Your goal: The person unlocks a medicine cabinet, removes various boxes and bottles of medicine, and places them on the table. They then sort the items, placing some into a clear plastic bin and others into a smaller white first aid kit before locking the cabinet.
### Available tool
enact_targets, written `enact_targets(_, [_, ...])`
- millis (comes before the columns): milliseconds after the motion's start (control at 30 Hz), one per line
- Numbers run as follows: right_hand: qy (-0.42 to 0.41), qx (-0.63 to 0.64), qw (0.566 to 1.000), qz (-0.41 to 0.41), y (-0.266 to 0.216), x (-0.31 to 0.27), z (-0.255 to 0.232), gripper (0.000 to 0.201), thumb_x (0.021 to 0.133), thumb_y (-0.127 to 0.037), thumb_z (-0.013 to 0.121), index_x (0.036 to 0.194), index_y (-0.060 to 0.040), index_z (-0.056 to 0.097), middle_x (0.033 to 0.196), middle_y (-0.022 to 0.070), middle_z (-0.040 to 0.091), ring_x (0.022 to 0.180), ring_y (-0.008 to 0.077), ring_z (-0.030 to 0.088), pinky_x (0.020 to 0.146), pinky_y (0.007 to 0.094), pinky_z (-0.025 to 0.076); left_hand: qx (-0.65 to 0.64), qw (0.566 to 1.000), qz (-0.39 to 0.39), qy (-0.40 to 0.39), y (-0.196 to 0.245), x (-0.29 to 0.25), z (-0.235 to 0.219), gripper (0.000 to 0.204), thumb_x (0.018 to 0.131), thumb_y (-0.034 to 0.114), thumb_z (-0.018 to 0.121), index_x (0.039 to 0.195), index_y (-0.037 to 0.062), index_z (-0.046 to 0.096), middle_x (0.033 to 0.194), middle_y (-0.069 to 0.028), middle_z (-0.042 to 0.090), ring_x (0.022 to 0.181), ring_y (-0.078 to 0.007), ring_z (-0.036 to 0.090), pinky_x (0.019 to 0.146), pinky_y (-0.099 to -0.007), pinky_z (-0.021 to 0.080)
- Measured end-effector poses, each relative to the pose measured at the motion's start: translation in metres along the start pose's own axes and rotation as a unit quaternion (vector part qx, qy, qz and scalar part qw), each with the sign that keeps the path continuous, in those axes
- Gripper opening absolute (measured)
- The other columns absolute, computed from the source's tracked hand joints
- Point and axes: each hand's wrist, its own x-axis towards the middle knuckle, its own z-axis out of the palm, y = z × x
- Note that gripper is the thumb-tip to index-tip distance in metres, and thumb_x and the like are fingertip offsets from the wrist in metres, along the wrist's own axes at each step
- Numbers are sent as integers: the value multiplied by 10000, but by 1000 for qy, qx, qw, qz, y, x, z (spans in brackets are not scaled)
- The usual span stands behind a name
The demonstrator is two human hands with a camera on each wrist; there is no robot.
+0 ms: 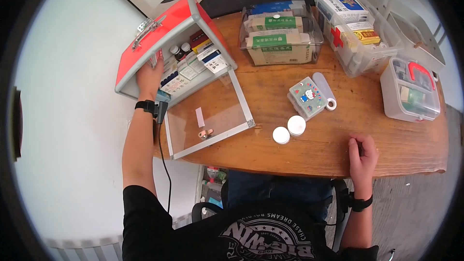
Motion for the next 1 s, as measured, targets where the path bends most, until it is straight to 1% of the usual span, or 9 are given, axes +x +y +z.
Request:
enact_targets(167, [-3,-36,999,-13,-1,1,1,63,1007,-9,648,1039,10,699,882,30,625,774,95,572,702,256,466,77,996,-43,-18,21,-4,-29,761,926,557,634,1482,40,579,1505,-272,572,1400,-431,546,1183,-503,409])
enact_targets(233, [4,-47,999,-23,3,1,2,58,994,-6,656,1028,12,699,874,39,622,771,107,573,702,266,464,132,982,-65,-114,28,-3,-42,804,928,590,595,1524,53,539,1510,-260,574,1433,-420,521,1187,-543,405])
enact_targets(533, [3,-77,997,-30,-6,0,1,55,979,-11,672,1009,13,711,882,82,652,770,151,599,714,282,482,191,945,-132,-232,15,8,-5,686,970,478,602,1550,130,492,1535,-229,530,1381,-418,574,1145,-547,475])
enact_targets(667, [11,-70,996,-50,-3,-1,7,142,967,-28,700,1107,-8,716,925,61,679,821,143,629,765,286,516,274,951,-39,-140,5,-8,12,636,964,390,618,1553,179,508,1564,-159,528,1401,-380,554,1112,-628,443])
enact_targets(733, [-4,-9,1000,1,-10,-2,11,426,942,-63,751,1352,-26,644,1027,50,695,902,138,634,848,296,526,230,963,-32,-134,26,-16,-3,612,989,451,604,1536,184,534,1486,-166,582,1339,-434,577,1086,-663,433])
enact_targets(800, [-37,-47,998,-35,-29,2,16,709,879,-87,799,1523,-32,507,1321,146,629,1169,239,609,999,360,499,180,980,90,-12,37,-37,-12,576,993,426,620,1507,170,573,1488,-181,580,1346,-431,567,1104,-639,413])
enact_targets(833, [-47,-55,996,-60,-41,5,23,779,854,-91,812,1553,-28,473,1418,183,587,1270,290,583,1060,396,485,115,984,135,35,57,-51,-27,538,963,313,699,1456,121,606,1464,-191,592,1311,-413,580,1115,-562,426])
enact_targets(900, [-44,-96,990,-97,-55,14,36,817,838,-104,818,1568,-45,457,1472,211,544,1319,345,550,1093,434,471,-126,978,163,5,109,-85,-66,473,913,180,754,1363,69,659,1421,-186,615,1279,-382,592,1114,-483,450])
enact_targets(1000, [-57,-162,973,-152,-66,37,57,845,817,-147,832,1575,-89,464,1522,252,501,1367,426,511,1139,496,444,-284,920,200,-179,174,-149,-115,381,901,115,752,1272,47,705,1336,-157,658,1243,-342,624,1057,-439,510])
